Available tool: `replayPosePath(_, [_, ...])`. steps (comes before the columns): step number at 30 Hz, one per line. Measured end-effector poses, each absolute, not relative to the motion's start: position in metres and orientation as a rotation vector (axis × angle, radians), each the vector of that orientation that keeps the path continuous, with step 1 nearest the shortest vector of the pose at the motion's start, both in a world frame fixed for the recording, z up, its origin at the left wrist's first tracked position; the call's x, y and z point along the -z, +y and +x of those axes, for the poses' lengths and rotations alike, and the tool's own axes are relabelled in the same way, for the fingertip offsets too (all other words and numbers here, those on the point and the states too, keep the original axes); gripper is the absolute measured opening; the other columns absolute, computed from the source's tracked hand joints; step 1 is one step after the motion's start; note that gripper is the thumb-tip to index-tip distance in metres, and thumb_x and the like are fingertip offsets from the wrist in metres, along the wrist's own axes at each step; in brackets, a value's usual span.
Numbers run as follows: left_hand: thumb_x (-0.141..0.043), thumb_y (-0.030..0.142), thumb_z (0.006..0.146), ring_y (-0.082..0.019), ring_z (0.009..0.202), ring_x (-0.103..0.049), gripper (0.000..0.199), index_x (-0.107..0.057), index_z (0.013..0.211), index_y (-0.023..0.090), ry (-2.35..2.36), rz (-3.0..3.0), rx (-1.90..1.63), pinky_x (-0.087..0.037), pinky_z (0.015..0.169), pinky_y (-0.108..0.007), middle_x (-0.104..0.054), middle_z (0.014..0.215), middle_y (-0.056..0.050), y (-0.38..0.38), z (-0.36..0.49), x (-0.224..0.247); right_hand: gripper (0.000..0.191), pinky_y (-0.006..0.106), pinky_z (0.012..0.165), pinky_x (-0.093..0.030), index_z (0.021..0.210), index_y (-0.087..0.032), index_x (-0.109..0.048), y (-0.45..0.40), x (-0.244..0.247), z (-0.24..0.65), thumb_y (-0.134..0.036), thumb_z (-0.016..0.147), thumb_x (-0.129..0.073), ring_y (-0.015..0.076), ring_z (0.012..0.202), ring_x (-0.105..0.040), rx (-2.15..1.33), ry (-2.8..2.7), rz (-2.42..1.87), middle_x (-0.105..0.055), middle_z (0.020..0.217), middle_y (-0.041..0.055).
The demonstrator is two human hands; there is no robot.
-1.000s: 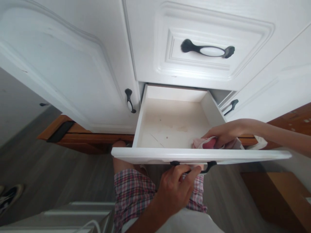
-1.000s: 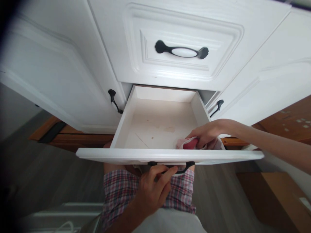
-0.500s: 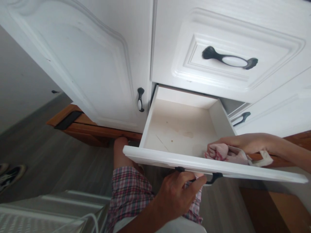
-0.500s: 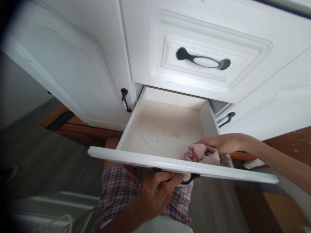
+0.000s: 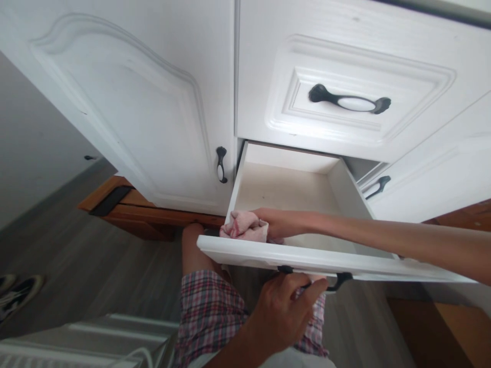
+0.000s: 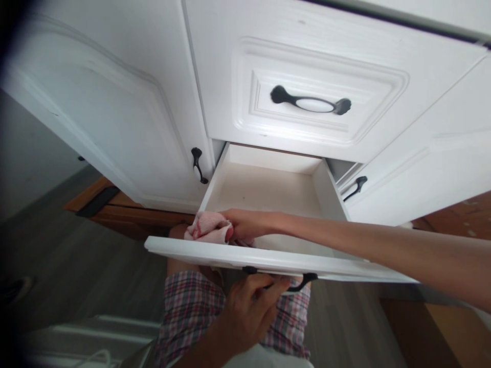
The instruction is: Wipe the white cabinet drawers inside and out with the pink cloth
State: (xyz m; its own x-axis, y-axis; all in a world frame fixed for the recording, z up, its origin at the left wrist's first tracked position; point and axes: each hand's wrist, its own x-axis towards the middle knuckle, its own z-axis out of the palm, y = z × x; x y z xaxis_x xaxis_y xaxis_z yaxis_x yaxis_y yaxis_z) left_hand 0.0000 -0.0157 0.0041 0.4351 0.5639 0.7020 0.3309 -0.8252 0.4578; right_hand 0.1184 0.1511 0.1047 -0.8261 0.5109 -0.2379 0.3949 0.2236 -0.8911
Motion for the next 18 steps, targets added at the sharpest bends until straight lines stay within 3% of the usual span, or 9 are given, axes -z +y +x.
replayPosePath(3, [-0.040, 0.023, 0.115, -0.015, 0.098, -0.073, 0.037, -0.062, 0.146, 0.022, 0.800, 2.409, -1.313, -0.060, 0.087, -0.027, -0.071, 0.113, -0.006, -0.020, 0.002, -0.006, 0.011, 0.032, 0.095, -0.055, 0.097, -0.019, -0.065, 0.157, -0.086, 0.109, -0.028, 0.091, -0.064, 0.0203, 0.098, -0.064, -1.373, -2.490, -0.846, -0.071, 0.104, 0.0056])
replayPosePath(5, [-0.042, 0.024, 0.115, -0.016, 0.099, -0.073, 0.036, -0.062, 0.144, 0.021, 0.826, 2.389, -1.318, -0.060, 0.086, -0.028, -0.071, 0.114, -0.006, -0.023, 0.004, -0.006, 0.019, 0.036, 0.101, -0.052, 0.104, -0.020, -0.068, 0.161, -0.077, 0.108, -0.029, 0.089, -0.072, 0.0242, 0.107, -0.063, -0.972, -2.672, -0.907, -0.070, 0.112, 0.0086])
replayPosePath(8, [-0.046, 0.023, 0.114, -0.017, 0.103, -0.074, 0.034, -0.062, 0.143, 0.020, 0.846, 2.351, -1.351, -0.060, 0.089, -0.029, -0.072, 0.116, -0.006, -0.026, 0.008, -0.005, 0.032, 0.037, 0.094, -0.052, 0.110, -0.019, -0.069, 0.167, -0.070, 0.108, -0.027, 0.081, -0.082, 0.0280, 0.109, -0.063, -0.497, -2.851, -1.103, -0.068, 0.118, 0.0119])
replayPosePath(11, [-0.046, 0.021, 0.113, -0.017, 0.106, -0.074, 0.034, -0.062, 0.143, 0.020, 0.865, 2.329, -1.384, -0.060, 0.093, -0.029, -0.072, 0.117, -0.007, -0.028, 0.011, -0.004, 0.038, 0.032, 0.082, -0.050, 0.116, -0.021, -0.067, 0.169, -0.073, 0.104, -0.029, 0.082, -0.083, 0.0267, 0.108, -0.068, -0.409, -2.996, -1.181, -0.071, 0.120, 0.0096])
replayPosePath(13, [-0.046, 0.021, 0.113, -0.016, 0.106, -0.074, 0.034, -0.063, 0.143, 0.020, 0.886, 2.327, -1.388, -0.060, 0.093, -0.028, -0.072, 0.117, -0.007, -0.028, 0.012, -0.005, 0.032, 0.031, 0.078, -0.048, 0.116, -0.021, -0.067, 0.170, -0.079, 0.102, -0.030, 0.087, -0.078, 0.0265, 0.108, -0.070, -0.395, -3.042, -1.217, -0.074, 0.119, 0.0088])
replayPosePath(18, [-0.042, 0.022, 0.114, -0.016, 0.105, -0.074, 0.036, -0.063, 0.143, 0.019, 0.903, 2.333, -1.385, -0.060, 0.092, -0.027, -0.072, 0.116, -0.008, -0.027, 0.010, -0.009, 0.024, 0.029, 0.077, -0.045, 0.115, -0.019, -0.070, 0.186, -0.093, 0.107, -0.026, 0.092, -0.074, 0.0275, 0.109, -0.073, -0.346, -2.939, -1.478, -0.077, 0.120, 0.0119])
